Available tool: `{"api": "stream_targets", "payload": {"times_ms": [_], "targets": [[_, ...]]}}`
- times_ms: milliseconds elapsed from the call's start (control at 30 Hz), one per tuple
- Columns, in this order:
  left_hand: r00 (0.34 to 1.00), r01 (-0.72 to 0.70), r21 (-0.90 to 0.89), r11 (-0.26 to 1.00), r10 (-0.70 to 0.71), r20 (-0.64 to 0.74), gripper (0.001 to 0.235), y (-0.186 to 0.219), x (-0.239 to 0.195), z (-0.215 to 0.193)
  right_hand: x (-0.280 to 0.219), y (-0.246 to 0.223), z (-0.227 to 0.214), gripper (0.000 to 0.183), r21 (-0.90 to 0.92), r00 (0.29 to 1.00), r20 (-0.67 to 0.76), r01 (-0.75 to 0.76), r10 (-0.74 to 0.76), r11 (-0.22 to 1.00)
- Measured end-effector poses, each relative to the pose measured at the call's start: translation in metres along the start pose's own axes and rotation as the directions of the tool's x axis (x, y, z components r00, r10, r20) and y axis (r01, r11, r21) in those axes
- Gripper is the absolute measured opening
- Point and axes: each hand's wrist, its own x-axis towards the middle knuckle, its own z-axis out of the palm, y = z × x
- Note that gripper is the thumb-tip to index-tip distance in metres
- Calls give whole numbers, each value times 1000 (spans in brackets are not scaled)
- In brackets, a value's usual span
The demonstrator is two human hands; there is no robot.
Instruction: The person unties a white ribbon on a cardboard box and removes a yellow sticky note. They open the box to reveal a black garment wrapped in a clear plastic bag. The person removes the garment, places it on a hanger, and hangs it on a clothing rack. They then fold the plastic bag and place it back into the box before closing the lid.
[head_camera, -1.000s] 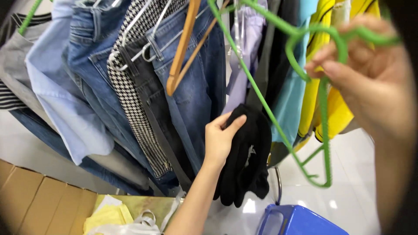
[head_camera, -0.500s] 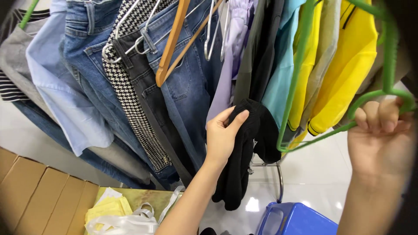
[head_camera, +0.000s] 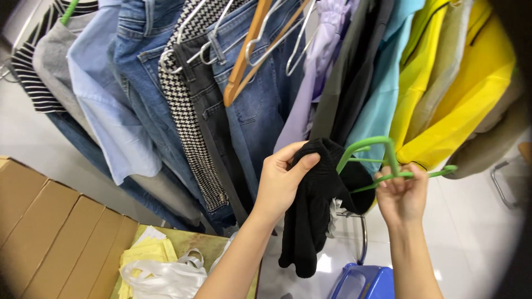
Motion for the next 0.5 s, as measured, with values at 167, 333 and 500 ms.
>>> {"api": "stream_targets", "payload": {"times_ms": [167, 333, 500], "targets": [[999, -35, 80, 996, 37, -23, 27, 13, 1, -34, 0, 2, -32, 24, -177, 981, -187, -93, 59, 980], [993, -119, 156, 981, 120, 0, 28, 3, 5, -63, 4, -41, -23, 11, -437, 975, -183, 36, -128, 899], [991, -112, 95, 989, 118, -61, 23, -14, 7, -80, -7, -73, 11, 26, -702, 971, 2, 170, -237, 691]]}}
